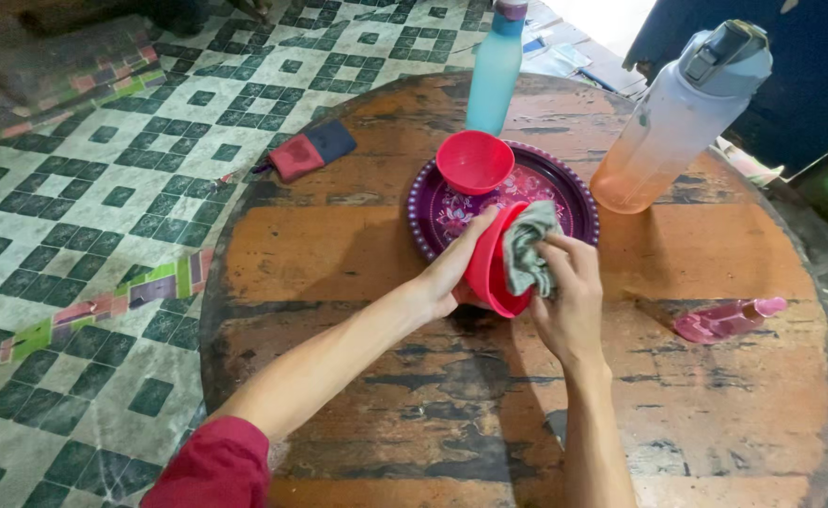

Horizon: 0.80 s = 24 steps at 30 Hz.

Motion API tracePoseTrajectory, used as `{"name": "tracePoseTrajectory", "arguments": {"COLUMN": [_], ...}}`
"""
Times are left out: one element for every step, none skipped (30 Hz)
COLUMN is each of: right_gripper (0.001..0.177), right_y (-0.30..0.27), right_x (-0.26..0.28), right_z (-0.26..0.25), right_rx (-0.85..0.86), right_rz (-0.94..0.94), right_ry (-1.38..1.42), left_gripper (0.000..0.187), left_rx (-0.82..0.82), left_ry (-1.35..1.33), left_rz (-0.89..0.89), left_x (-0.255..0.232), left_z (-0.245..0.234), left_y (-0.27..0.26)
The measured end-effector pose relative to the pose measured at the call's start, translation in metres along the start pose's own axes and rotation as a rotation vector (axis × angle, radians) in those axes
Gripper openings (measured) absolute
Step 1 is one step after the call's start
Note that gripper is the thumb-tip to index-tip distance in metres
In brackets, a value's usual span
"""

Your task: The person wipes two red bowls and a metal spoon with a cloth on a round wooden table, then places the bowls on a purple tray and the spoon beside it. The person also moves two water bottles and a small pink bottle on the table.

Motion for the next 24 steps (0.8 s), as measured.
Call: {"name": "tracePoseTrajectory", "arguments": {"right_gripper": [0.043,0.041,0.039,0.037,0.036,0.034,0.031,0.028,0.025,0.024,0.024,0.027,0.029,0.031,0.034,0.036,0.038,0.041,0.04,0.039,0.039,0.038,0.038,0.037], "right_y": [-0.001,-0.001,-0.002,-0.004,-0.009,-0.015,-0.023,-0.032,-0.041,-0.049,-0.056,-0.063,-0.068,-0.073,-0.077,-0.08,-0.079,-0.078,-0.077,-0.076,-0.075,-0.069,-0.063,-0.057], "right_x": [0.0,0.0,-0.002,-0.008,-0.015,-0.023,-0.035,-0.046,-0.056,-0.064,-0.074,-0.081,-0.088,-0.093,-0.097,-0.096,-0.094,-0.091,-0.088,-0.083,-0.076,-0.07,-0.064,-0.056], "right_z": [0.007,0.015,0.022,0.028,0.034,0.039,0.046,0.054,0.063,0.069,0.075,0.081,0.085,0.088,0.089,0.09,0.089,0.088,0.086,0.083,0.081,0.078,0.076,0.072], "right_rx": [0.022,0.044,0.067,0.09,0.116,0.141,0.19,0.239,0.289,0.292,0.294,0.294,0.233,0.168,0.094,0.087,0.081,0.075,0.035,-0.005,-0.05,-0.075,-0.107,-0.138], "right_rz": [-0.017,-0.033,-0.053,0.013,0.081,0.151,0.303,0.456,0.605,0.709,0.814,0.918,1.022,1.125,1.225,1.24,1.247,1.252,1.27,1.287,1.306,1.296,1.288,1.28], "right_ry": [-0.014,-0.028,-0.042,0.013,0.065,0.116,0.236,0.355,0.479,0.591,0.703,0.816,0.927,1.036,1.142,1.251,1.36,1.47,1.538,1.605,1.675,1.705,1.736,1.768], "left_gripper": [0.071,0.069,0.067,0.067,0.068,0.068,0.069,0.07,0.071,0.07,0.069,0.067,0.068,0.07,0.071,0.073,0.075,0.076,0.079,0.081,0.083,0.084,0.085,0.086], "left_rx": [-0.019,-0.037,-0.055,-0.066,-0.074,-0.082,-0.123,-0.164,-0.209,-0.201,-0.192,-0.182,-0.18,-0.178,-0.169,-0.102,-0.035,0.033,0.048,0.064,0.083,0.075,0.073,0.07], "left_ry": [0.102,0.203,0.303,0.331,0.355,0.379,0.465,0.551,0.638,0.685,0.732,0.778,0.849,0.921,0.992,1.018,1.044,1.07,1.084,1.099,1.114,1.127,1.142,1.156], "left_rz": [0.131,0.262,0.396,0.427,0.456,0.484,0.494,0.504,0.514,0.599,0.684,0.769,0.832,0.895,0.962,0.985,1.013,1.04,1.047,1.053,1.056,1.059,1.059,1.058], "left_x": [-0.002,-0.004,-0.007,-0.006,-0.004,-0.002,-0.002,-0.002,-0.003,-0.006,-0.008,-0.01,-0.011,-0.012,-0.014,-0.015,-0.018,-0.02,-0.022,-0.023,-0.024,-0.027,-0.029,-0.03], "left_z": [0.002,0.006,0.008,0.007,0.008,0.009,0.008,0.008,0.006,0.008,0.009,0.011,0.011,0.012,0.013,0.012,0.008,0.005,0.002,-0.002,-0.006,-0.009,-0.013,-0.016], "left_y": [0.002,0.004,0.005,0.006,0.007,0.007,0.008,0.008,0.007,0.005,0.003,0.0,-0.004,-0.008,-0.011,-0.014,-0.019,-0.023,-0.025,-0.028,-0.03,-0.031,-0.032,-0.033]}}
Point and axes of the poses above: each hand's wrist, its own y-axis towards the middle knuckle, its own z-axis out of the palm, x = y × z, the point moved 4 cm from there along y, towards the middle knuckle, and after that the axes turned 1 degree about y, right-handed, at the moved point
